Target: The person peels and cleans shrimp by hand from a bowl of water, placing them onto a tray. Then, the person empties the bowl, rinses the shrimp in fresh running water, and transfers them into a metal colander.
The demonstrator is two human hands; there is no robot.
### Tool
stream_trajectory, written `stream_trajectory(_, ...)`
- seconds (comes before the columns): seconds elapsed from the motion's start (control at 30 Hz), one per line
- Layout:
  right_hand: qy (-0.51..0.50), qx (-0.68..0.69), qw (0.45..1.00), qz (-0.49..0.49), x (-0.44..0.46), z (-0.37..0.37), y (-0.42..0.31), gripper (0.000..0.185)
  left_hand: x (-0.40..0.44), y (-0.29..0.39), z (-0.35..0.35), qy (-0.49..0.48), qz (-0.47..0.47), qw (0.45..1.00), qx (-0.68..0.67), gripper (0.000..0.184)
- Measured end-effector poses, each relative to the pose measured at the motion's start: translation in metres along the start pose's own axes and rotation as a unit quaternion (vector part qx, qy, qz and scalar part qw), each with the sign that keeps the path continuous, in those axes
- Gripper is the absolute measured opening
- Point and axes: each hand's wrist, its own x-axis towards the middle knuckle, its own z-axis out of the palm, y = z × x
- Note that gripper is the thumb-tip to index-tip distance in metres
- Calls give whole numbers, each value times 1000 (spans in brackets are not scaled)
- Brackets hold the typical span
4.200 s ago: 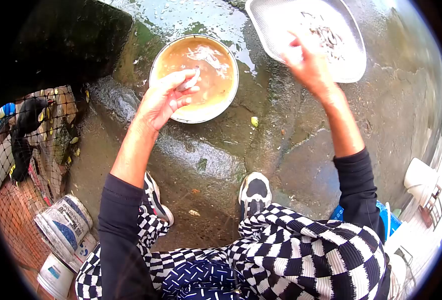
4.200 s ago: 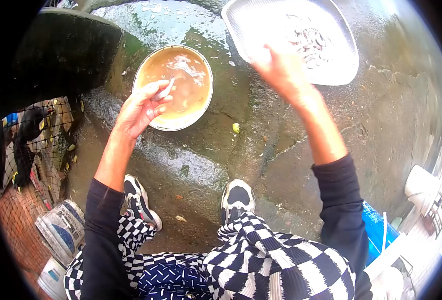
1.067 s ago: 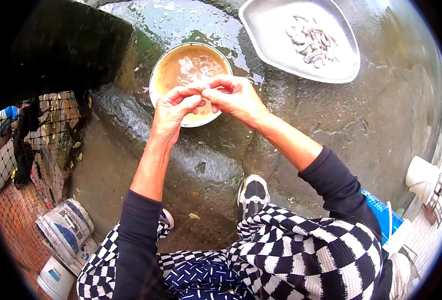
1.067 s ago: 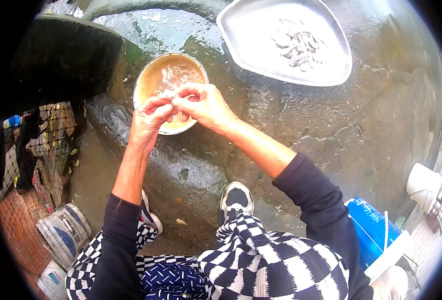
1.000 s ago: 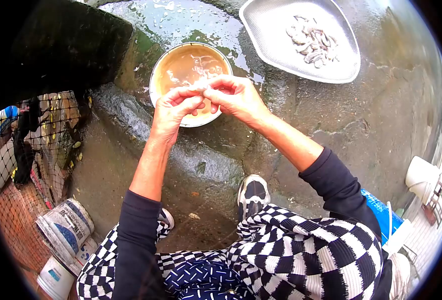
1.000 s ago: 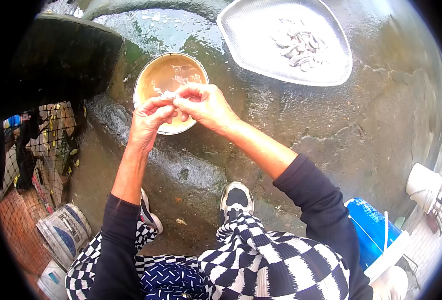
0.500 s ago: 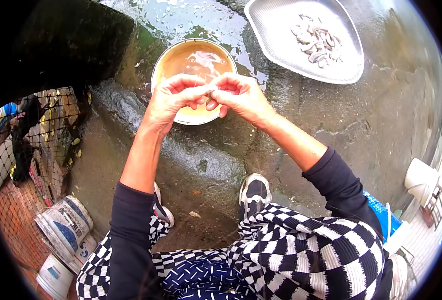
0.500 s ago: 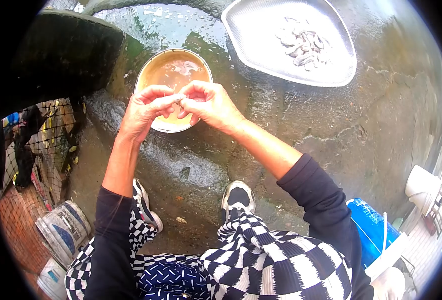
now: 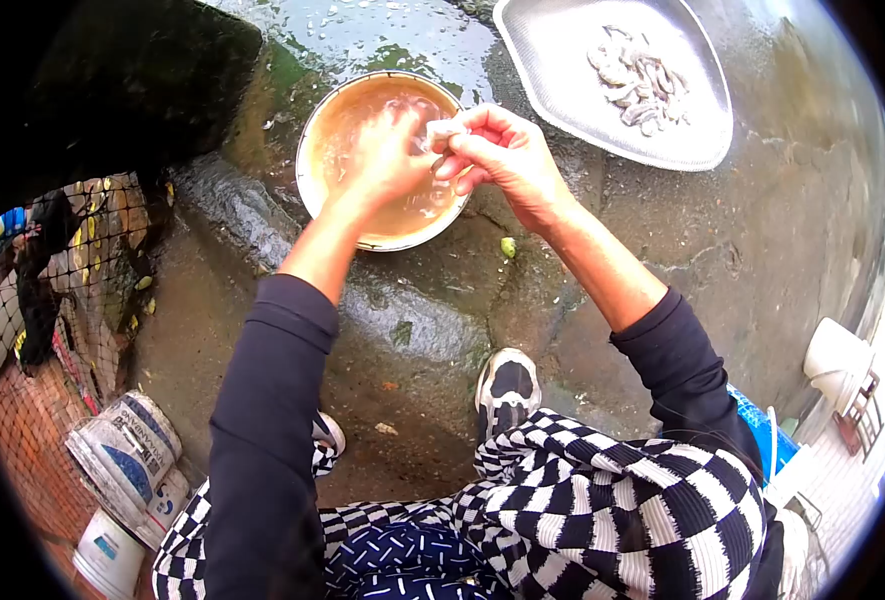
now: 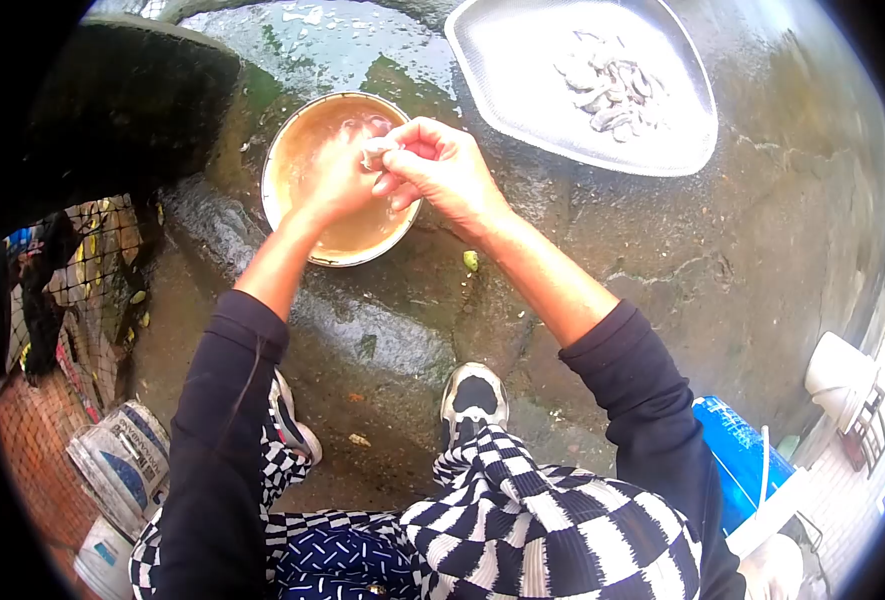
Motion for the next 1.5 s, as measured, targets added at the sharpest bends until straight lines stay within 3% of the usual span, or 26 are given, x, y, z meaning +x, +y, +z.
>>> stream_trajectory(0.03, 4, 0, 1000, 1, 0, -1, 1, 14, -3, 5, 6, -74, 15, 996, -45, 41)
stream_trajectory(0.1, 7, -2, 1000, -13, -2, -7, 1, 14, -20, 16, -5, -61, 63, 996, 7, 40)
stream_trajectory(0.17, -7, -43, 999, -27, -4, -21, -4, 16, -28, 3, -11, -111, 133, 981, 92, 41)
stream_trajectory(0.2, 14, -62, 997, -40, -4, -26, -11, 16, -28, -1, -20, -136, 130, 976, 113, 42)
stream_trajectory(0.23, 33, -81, 995, -54, -5, -32, -19, 16, -24, 0, -30, -195, 50, 973, 108, 42)
stream_trajectory(0.33, 117, -145, 974, -126, -4, -60, -42, 14, -25, -21, -37, -202, 7, 971, 126, 40)
stream_trajectory(0.4, 194, -276, 927, -163, -6, -87, -53, 16, -25, -52, -13, -117, 43, 992, -19, 24)
stream_trajectory(0.43, 228, -370, 884, -175, -6, -105, -55, 19, -24, -52, -12, -119, 40, 992, -18, 24)
stream_trajectory(0.47, 255, -484, 815, -193, -5, -128, -54, 24, -23, -53, -14, -128, -54, 977, -163, 22)
stream_trajectory(0.5, 276, -585, 732, -212, -3, -146, -51, 29, -25, -55, -19, -128, -148, 934, -298, 19)
stream_trajectory(0.57, 291, -632, 690, -198, -9, -145, -54, 38, -29, -37, -42, -91, -231, 839, -484, 16)
stream_trajectory(0.63, 292, -609, 717, -172, -13, -123, -53, 41, -34, -24, -60, -80, -278, 790, -540, 19)
stream_trajectory(0.7, 238, -538, 793, -162, -8, -103, -42, 39, -39, -26, -63, -78, -255, 798, -540, 24)
stream_trajectory(0.77, 148, -396, 903, -79, -14, -59, -38, 28, -43, -22, -67, -78, -230, 807, -538, 30)
stream_trajectory(0.9, -32, -200, 979, -12, -8, -7, -11, 25, -54, 5, -79, -88, -180, 804, -560, 35)
stream_trajectory(0.97, -62, -140, 988, 22, -4, 5, 4, 24, -56, 17, -82, -95, -168, 796, -574, 35)
stream_trajectory(1.07, -59, -164, 984, 26, 0, 9, 13, 23, -57, 29, -88, -109, -117, 840, -518, 35)
stream_trajectory(1.17, -77, -147, 985, 49, -1, 7, 13, 23, -58, 31, -88, -104, -124, 873, -460, 31)
stream_trajectory(1.4, -94, -66, 987, 115, -6, 5, 21, 14, -65, 33, -78, -61, -129, 875, -463, 20)
stream_trajectory(1.5, -93, -36, 989, 104, -8, 5, 28, 15, -67, 31, -70, -38, -128, 848, -513, 17)
